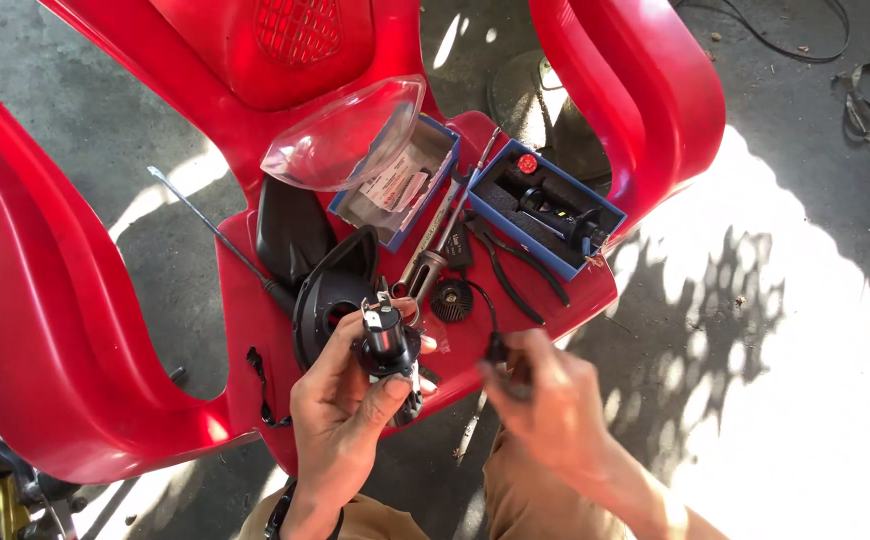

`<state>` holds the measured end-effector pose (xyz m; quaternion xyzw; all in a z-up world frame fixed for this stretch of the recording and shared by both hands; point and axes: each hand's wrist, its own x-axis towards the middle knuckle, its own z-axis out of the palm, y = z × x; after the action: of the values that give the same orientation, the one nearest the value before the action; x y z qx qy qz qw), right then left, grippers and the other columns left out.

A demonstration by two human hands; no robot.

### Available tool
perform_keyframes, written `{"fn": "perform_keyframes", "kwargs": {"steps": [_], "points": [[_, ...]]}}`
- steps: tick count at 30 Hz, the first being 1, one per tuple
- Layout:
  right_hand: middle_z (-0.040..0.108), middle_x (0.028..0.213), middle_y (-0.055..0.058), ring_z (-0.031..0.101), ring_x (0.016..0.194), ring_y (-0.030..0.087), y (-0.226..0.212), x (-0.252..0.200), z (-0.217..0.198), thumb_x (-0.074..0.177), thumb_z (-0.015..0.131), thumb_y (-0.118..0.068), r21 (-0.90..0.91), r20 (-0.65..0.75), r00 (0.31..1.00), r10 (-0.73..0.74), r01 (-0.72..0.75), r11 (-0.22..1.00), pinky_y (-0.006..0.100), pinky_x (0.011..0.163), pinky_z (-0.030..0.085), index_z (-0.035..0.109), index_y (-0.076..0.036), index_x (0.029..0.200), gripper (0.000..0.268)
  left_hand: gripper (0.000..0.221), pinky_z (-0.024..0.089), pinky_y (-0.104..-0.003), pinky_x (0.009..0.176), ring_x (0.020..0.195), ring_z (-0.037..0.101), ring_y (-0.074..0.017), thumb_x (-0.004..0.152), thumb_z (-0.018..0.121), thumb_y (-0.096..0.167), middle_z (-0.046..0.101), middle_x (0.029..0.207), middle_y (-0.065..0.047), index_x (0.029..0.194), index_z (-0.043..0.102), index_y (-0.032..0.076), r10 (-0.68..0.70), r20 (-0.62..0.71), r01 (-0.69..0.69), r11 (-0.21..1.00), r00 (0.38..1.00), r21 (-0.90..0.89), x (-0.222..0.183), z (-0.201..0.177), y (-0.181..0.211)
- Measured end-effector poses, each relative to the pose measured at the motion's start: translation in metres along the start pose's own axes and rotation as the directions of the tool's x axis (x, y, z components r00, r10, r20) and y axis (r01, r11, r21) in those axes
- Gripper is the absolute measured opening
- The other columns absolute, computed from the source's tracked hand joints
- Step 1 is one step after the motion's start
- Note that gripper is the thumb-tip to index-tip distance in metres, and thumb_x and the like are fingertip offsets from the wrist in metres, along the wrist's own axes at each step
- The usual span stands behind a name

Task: Repairing and assembling a motorcycle headlight unit using various components and tools.

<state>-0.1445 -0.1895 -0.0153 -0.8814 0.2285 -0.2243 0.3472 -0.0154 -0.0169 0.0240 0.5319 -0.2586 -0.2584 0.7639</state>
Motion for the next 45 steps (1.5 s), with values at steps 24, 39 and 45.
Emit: {"fn": "perform_keyframes", "kwargs": {"steps": [24,39,45], "points": [[0.067,0.108,0.016,0.068,0.093,0.034,0.005,0.018,-0.029,0.075,0.085,-0.031,-0.48,-0.025,0.981,0.194,-0.182,0.858,0.044,0.072,0.057,0.066,-0.007,0.11,0.046,0.067,0.053,-0.024,0.058,0.079,0.067,-0.0138,0.098,0.07,0.042,0.068,0.133,-0.02,0.14,0.056,-0.009,-0.165,0.083,0.182,0.945,0.983,-0.271,-0.003,-0.014,0.002],[0.078,0.096,0.015,0.074,0.078,0.023,0.097,0.003,-0.061,0.077,0.086,-0.032,-0.12,0.324,0.768,0.552,-0.545,0.829,0.038,0.071,0.058,0.067,-0.005,0.133,0.065,0.063,0.061,-0.037,0.066,0.095,0.07,-0.0251,0.112,0.035,0.047,0.06,0.137,-0.024,0.139,0.051,-0.007,-0.25,0.196,0.312,0.625,0.948,-0.716,0.004,-0.016,-0.008],[0.078,0.092,0.019,0.08,0.076,0.027,0.203,-0.021,-0.079,0.079,0.078,-0.033,0.272,0.598,0.688,0.411,-0.656,0.704,0.041,0.074,0.064,0.063,0.003,0.139,0.071,0.063,0.061,-0.036,0.065,0.09,0.07,-0.0245,0.113,0.032,0.049,0.061,0.133,-0.023,0.139,0.052,-0.006,-0.265,0.194,0.307,0.501,0.944,-0.809,0.007,-0.02,-0.011]]}}
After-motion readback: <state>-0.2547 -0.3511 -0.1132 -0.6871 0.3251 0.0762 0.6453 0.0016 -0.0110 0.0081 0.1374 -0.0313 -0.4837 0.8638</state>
